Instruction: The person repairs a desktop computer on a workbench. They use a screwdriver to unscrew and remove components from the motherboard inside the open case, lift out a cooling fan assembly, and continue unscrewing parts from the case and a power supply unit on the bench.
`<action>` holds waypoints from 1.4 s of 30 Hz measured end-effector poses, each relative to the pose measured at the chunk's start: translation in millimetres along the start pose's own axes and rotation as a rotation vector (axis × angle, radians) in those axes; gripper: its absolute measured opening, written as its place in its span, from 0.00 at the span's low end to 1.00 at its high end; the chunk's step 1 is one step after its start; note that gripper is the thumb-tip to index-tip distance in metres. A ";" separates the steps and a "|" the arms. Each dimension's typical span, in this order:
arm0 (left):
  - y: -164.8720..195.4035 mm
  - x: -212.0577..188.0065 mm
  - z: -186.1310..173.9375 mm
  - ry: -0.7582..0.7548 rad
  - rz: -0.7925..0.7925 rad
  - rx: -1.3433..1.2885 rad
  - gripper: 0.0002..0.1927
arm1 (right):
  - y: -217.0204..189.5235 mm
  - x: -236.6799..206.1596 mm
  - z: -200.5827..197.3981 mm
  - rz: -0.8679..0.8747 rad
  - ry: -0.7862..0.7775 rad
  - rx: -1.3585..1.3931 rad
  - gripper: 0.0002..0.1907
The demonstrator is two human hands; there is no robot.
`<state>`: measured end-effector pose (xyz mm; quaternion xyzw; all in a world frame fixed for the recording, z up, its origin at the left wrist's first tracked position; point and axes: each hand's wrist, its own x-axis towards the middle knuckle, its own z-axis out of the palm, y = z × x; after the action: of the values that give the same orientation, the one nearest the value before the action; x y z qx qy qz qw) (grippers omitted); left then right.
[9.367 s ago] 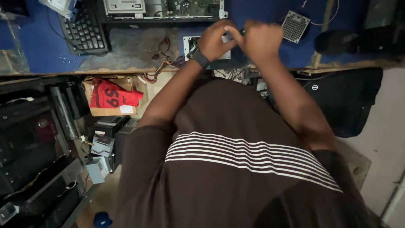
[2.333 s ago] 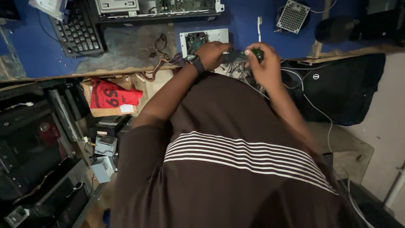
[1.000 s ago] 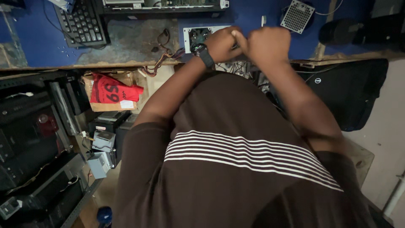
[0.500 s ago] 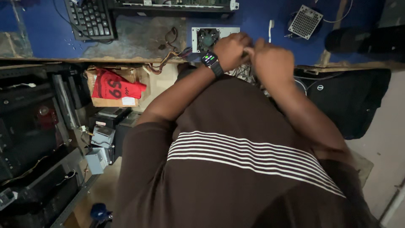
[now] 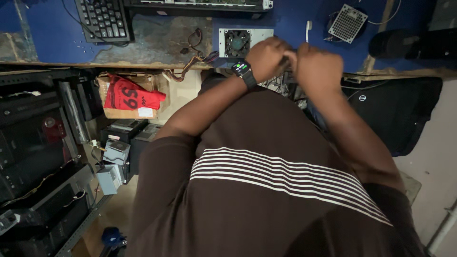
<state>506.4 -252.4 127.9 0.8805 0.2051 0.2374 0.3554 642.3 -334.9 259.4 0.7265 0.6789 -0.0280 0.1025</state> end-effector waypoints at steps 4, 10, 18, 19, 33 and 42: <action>-3.8 3.5 -2.9 -0.045 0.009 0.006 0.15 | 7.0 5.4 -9.3 -0.019 -0.035 0.051 0.19; -11.9 8.3 -11.4 -0.090 -0.010 -0.243 0.18 | 7.1 -15.2 -12.0 -0.240 0.232 0.208 0.10; -14.5 23.0 -13.3 -0.078 -0.015 -0.161 0.14 | 3.9 23.1 3.9 0.009 -0.036 -0.007 0.19; -17.2 23.7 -15.2 -0.054 0.026 -0.197 0.16 | 5.2 21.8 -0.3 -0.065 0.081 0.055 0.15; -39.8 18.7 -2.9 -0.104 0.037 -0.282 0.17 | 3.7 30.1 21.9 -0.058 0.119 -0.006 0.20; -44.0 12.9 -16.1 -0.163 0.022 -0.371 0.22 | -13.0 15.3 -16.2 -0.164 0.177 0.153 0.16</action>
<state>499.3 -207.9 109.8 0.8184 0.1189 0.2030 0.5243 628.9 -316.2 271.0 0.6739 0.7382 -0.0237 -0.0163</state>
